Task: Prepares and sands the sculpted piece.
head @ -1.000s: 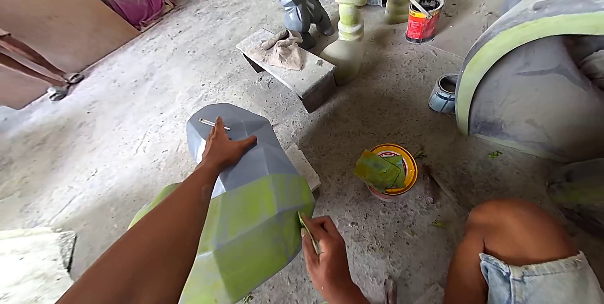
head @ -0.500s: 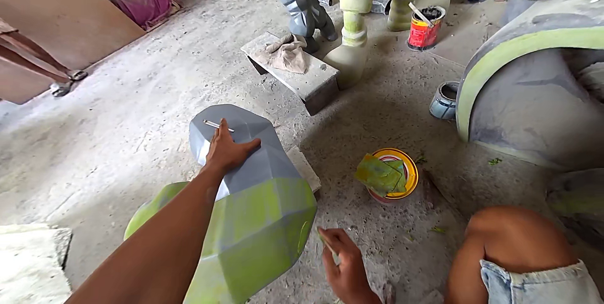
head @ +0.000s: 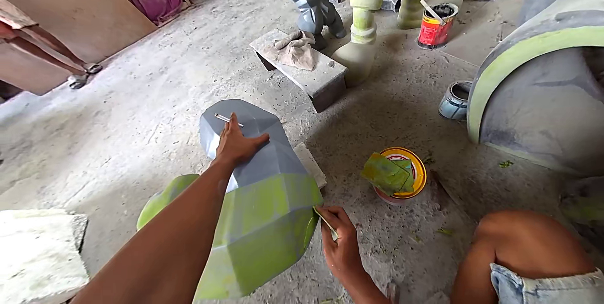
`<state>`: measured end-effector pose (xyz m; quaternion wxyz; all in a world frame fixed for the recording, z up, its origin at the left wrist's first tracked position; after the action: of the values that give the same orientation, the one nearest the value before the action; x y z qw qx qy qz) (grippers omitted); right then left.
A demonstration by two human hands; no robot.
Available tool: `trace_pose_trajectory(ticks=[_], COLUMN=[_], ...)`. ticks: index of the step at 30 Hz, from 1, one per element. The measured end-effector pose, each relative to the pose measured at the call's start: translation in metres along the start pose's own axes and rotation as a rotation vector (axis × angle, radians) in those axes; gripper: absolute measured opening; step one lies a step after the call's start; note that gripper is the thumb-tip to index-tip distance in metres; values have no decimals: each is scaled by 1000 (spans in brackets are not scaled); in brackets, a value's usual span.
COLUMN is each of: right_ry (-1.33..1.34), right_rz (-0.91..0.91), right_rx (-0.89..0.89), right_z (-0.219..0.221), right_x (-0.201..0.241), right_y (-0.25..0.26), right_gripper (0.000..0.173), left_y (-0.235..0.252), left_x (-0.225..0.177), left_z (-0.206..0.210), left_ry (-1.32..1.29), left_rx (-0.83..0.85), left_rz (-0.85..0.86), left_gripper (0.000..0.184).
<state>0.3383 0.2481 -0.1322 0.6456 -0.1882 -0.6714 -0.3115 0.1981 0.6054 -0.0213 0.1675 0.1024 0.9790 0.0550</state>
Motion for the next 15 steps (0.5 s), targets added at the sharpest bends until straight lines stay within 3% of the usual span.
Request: trace_pose_trajectory(ticks=[15], right_ry=[-115], right_rz=[-57], right_rx=[157], right_z=[17], right_x=[51], right_y=[-76], right_gripper=[44], left_y=[0], left_x=[-2], left_z=[-1], left_ry=[-5], left_rx=[-5], left_rz=[1], left_gripper=[127])
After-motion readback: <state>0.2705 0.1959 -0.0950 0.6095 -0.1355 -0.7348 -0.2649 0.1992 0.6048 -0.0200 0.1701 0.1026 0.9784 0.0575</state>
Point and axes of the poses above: each hand's wrist, its own y-axis towards the middle knuckle, its own z-axis out of the palm, x = y × z, the point moved 7 cm from there along y, towards the middle knuckle, and after that the axes turned 8 degrees about -x, right-handed, at the moved point
